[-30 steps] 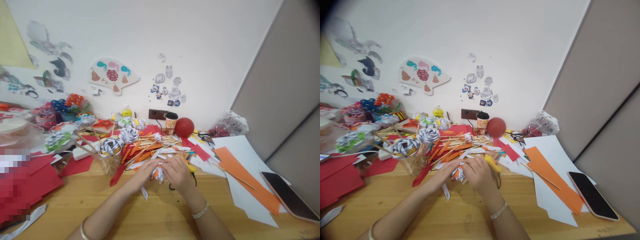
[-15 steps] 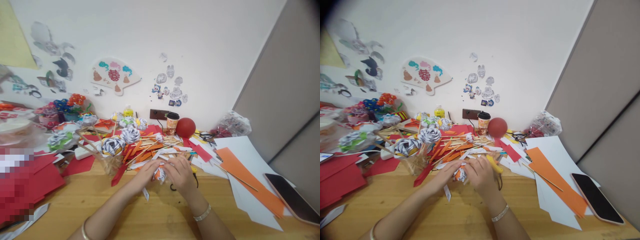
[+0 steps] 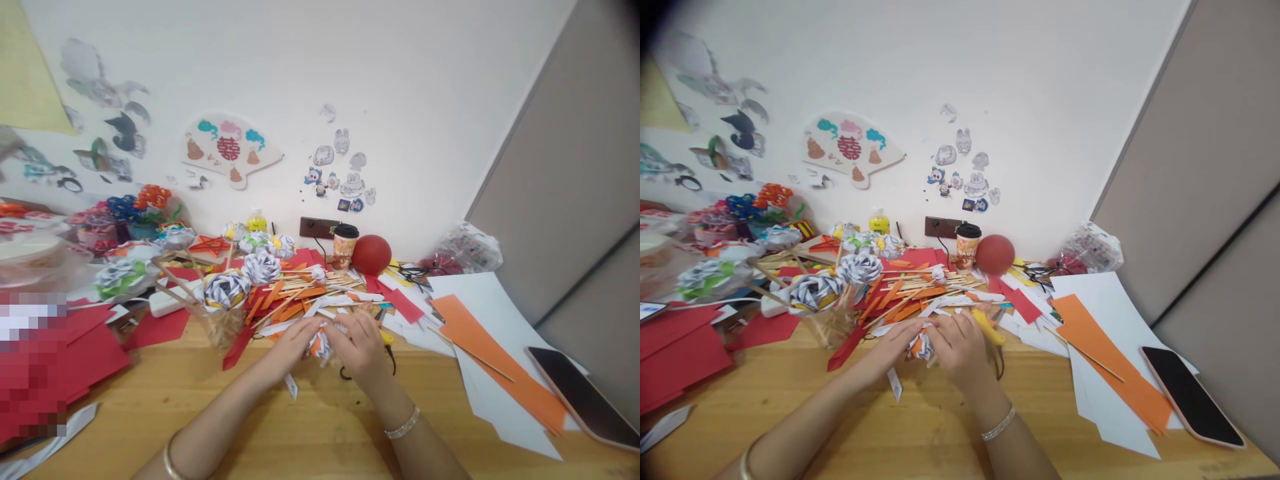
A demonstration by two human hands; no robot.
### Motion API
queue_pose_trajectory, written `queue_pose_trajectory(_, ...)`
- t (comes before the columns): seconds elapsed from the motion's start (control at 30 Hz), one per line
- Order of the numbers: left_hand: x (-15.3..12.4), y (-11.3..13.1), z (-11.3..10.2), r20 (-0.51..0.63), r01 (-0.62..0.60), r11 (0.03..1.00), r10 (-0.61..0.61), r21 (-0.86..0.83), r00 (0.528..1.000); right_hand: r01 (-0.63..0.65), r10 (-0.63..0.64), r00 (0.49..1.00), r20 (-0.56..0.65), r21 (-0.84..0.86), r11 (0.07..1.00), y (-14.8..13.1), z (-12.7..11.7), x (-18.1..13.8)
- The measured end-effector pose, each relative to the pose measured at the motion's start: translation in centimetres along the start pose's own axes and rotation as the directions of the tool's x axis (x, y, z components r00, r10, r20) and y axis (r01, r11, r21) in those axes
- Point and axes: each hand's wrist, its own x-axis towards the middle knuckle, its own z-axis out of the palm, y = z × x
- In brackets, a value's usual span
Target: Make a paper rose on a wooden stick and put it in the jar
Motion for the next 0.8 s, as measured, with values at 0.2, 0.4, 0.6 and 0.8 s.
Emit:
queue_pose_trajectory(0.2,-0.1,0.2,0.0,0.006,-0.003,1.0,0.003,0.012,1.0,0.035,-0.035,0.999,-0.039,0.012,0.999,-0.1,-0.2,0.1)
queue_pose_trajectory(0.4,0.2,-0.6,0.0,0.034,-0.007,1.0,0.006,0.008,0.999,0.052,-0.058,0.996,0.07,0.092,0.994,0.1,-0.1,0.1)
queue_pose_trajectory(0.6,0.2,-1.0,0.0,0.082,-0.001,1.0,0.0,0.003,0.997,-0.275,0.205,0.956,0.208,0.405,0.872,0.5,-0.2,0.9)
queue_pose_trajectory(0.8,0.2,-1.3,-0.3,0.118,-0.037,0.998,0.031,0.045,0.993,-0.525,0.314,0.851,0.421,0.65,0.549,0.9,-0.7,1.4)
